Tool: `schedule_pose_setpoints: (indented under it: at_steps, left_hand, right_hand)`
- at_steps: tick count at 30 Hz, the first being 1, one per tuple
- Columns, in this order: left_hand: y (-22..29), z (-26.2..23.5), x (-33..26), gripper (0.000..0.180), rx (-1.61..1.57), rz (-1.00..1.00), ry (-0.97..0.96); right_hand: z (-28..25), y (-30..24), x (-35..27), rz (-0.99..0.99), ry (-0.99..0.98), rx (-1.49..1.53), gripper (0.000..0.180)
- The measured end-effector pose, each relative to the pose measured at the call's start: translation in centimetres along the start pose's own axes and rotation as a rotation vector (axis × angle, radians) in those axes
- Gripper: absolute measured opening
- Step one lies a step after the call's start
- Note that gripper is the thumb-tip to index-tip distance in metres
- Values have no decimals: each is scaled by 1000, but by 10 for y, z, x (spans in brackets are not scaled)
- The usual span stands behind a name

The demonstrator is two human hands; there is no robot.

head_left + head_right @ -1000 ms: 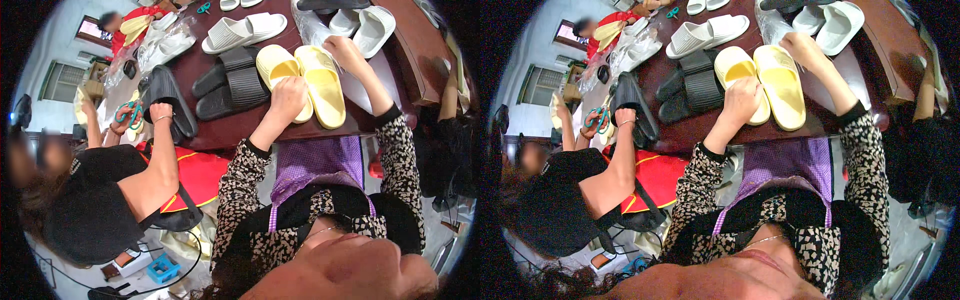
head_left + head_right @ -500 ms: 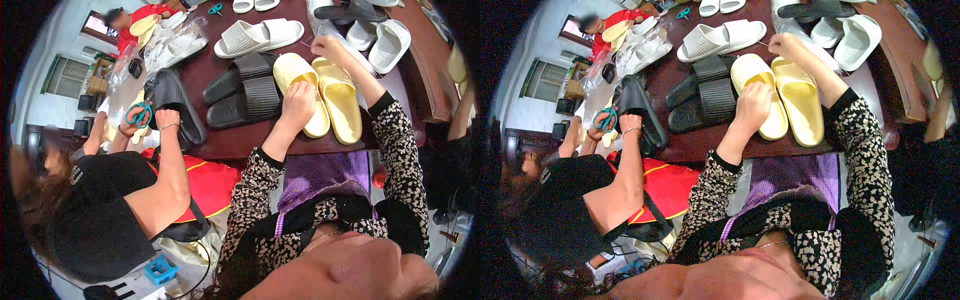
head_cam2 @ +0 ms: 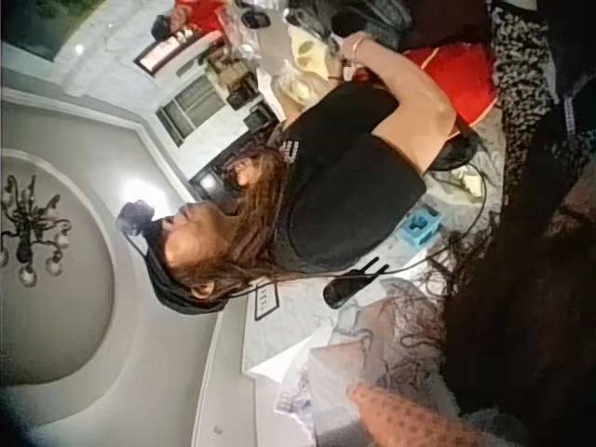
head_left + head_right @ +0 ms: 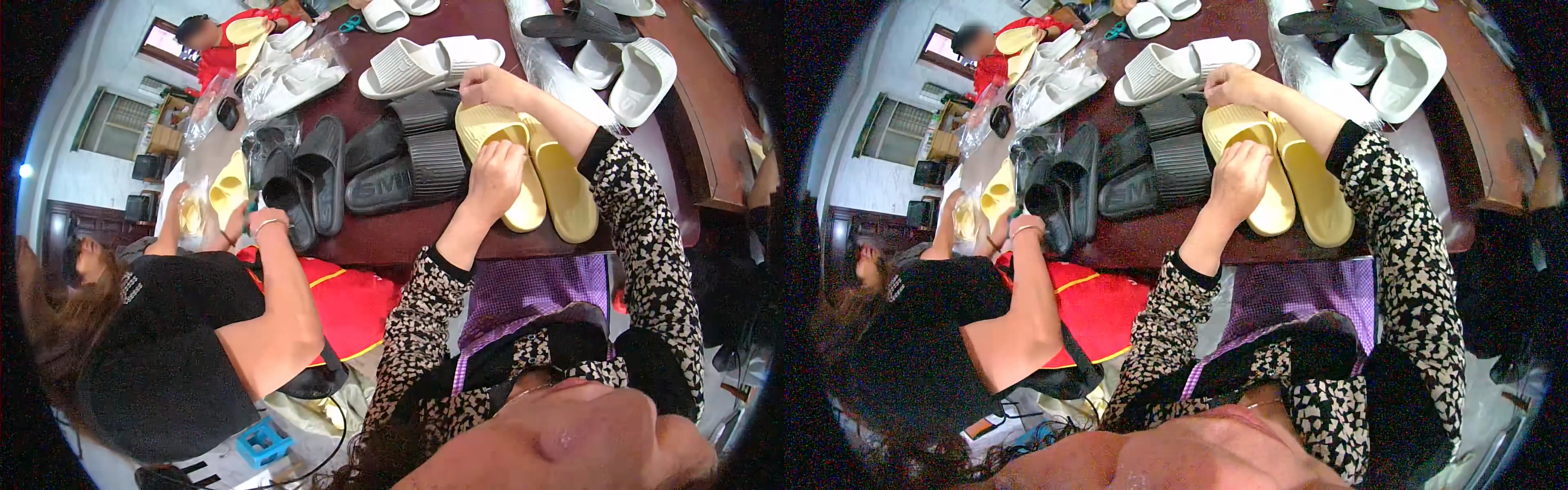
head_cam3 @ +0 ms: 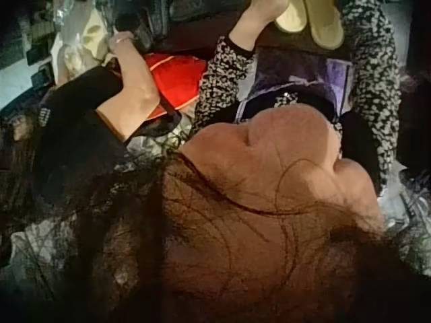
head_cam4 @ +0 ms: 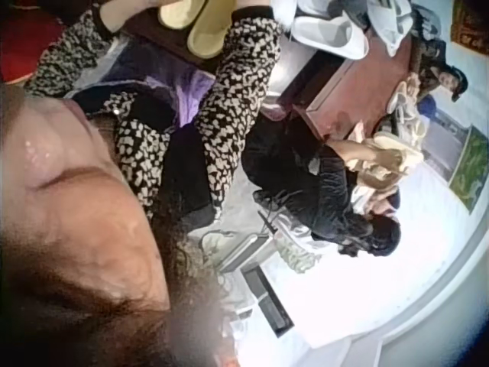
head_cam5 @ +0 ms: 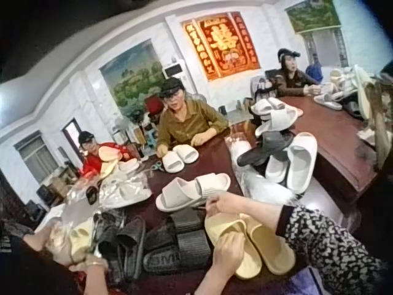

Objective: Trimming loose threads and inspecting slippers in a manufacturing setting.

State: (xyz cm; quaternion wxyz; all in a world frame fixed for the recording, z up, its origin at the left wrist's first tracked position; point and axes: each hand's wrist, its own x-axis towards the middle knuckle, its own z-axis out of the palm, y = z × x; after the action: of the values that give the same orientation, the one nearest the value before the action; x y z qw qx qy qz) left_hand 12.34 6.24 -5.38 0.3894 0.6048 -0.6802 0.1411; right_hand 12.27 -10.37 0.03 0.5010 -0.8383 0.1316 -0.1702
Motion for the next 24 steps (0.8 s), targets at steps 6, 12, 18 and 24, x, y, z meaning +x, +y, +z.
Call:
schedule_pose_setpoints:
  at_steps: [6, 12, 18, 24]
  left_hand:
    - [5, 2, 10, 15, -96, 110, 283]
    - [-19, -4, 47, 18, -350, -204, 354]
    - [-43, 21, 76, 13, -644, -351, 54]
    - [-60, 47, 64, 5, -906, -537, 80]
  right_hand:
    - [-39, 30, -19, -135, 186, 285, 11]
    - [-37, 37, -68, -301, 332, 263, 9]
    - [-26, 41, -79, -345, 388, 388, 8]
    - [-27, 55, -83, -205, 460, 468, 10]
